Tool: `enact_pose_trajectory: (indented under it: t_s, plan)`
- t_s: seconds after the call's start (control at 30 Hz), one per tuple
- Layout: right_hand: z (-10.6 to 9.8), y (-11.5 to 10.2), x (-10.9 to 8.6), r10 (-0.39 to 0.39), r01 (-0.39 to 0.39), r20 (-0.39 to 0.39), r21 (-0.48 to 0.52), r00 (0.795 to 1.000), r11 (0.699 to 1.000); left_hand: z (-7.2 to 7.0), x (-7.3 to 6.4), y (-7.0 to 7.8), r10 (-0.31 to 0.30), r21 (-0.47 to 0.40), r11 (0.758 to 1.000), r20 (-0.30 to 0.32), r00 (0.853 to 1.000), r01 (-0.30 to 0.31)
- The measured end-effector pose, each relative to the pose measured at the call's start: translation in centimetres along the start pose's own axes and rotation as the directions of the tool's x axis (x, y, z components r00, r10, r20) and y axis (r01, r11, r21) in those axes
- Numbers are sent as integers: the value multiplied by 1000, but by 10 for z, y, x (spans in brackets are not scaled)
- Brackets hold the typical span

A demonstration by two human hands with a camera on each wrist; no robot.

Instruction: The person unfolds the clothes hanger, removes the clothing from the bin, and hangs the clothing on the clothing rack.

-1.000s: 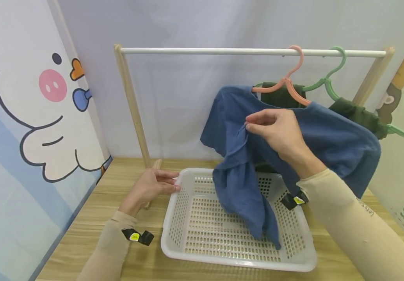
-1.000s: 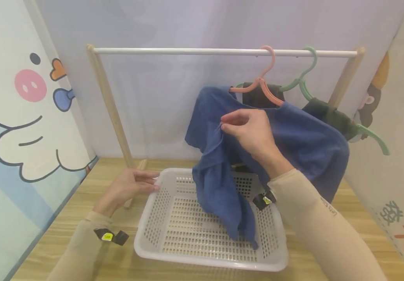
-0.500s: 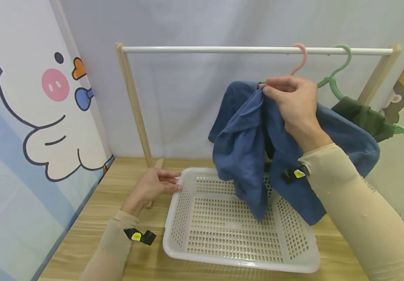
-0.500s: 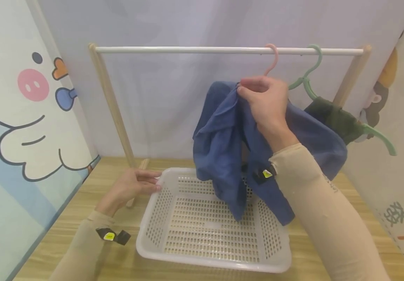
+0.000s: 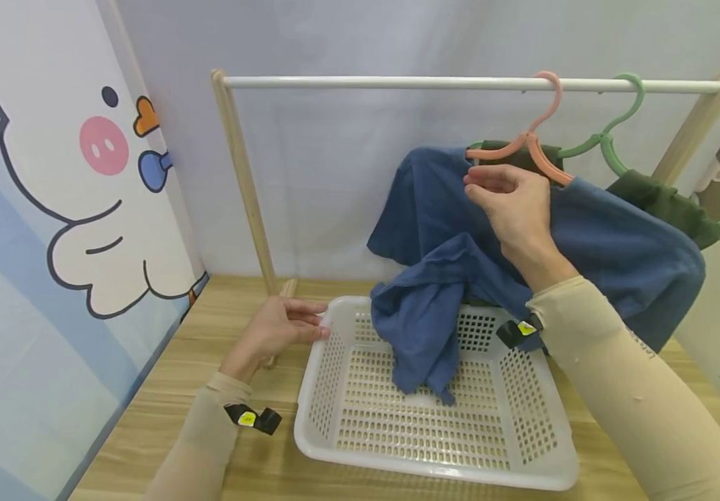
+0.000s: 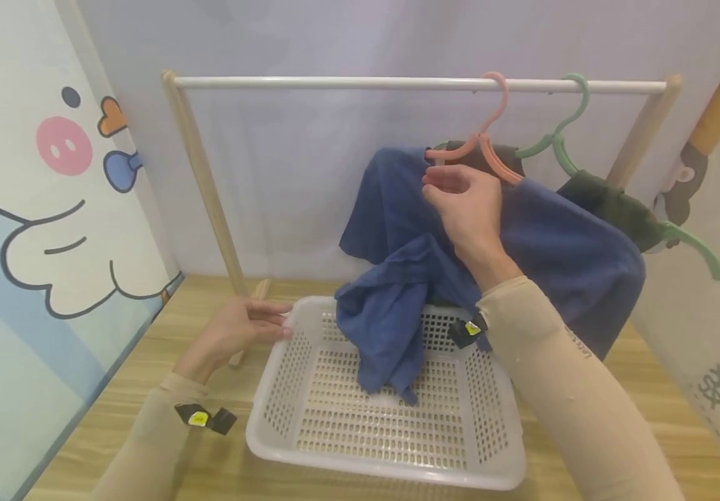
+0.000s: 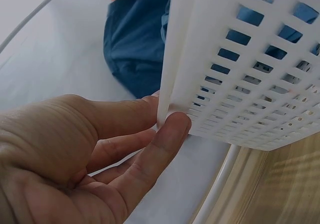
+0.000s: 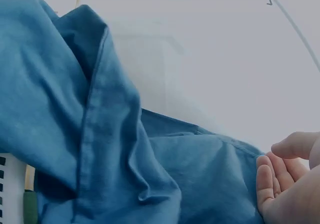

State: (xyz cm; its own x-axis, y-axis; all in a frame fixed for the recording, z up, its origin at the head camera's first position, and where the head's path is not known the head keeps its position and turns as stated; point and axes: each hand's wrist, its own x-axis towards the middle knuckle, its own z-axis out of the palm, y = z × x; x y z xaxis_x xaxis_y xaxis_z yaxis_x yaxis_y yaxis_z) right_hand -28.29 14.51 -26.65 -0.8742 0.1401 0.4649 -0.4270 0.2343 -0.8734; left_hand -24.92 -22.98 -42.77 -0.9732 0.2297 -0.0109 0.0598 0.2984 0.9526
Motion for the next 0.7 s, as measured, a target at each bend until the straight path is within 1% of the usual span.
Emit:
enact_pose_trajectory:
  t_s: [0.13,0.23,0.4,0.53,0.6,0.7]
  plan:
    - [4,1,-5,11,-11,22,10,1000,1000,0,1,0,12,-2,1000,-2,1000,-12]
    - [10,3,-11,2,-4,51,40,999,999,1,1,0,15,0,1000,0,1000,-15]
    - [21,12,-28,-24,18,128,46,991,999,0,1,-1,17,9,1000,-1,1000,-17]
    - [29,27,-46,-7,4,209,16,978,1000,1,2,-2,21,9,1000,4,1000,-21]
    - [32,35,-54,9,-7,236,-12,972,1000,1,3,-2,19,8,1000,5,1000,-19]
    - [36,48,-61,49,-33,258,-66,965,997,0,3,-3,15,4,1000,4,1000,-15]
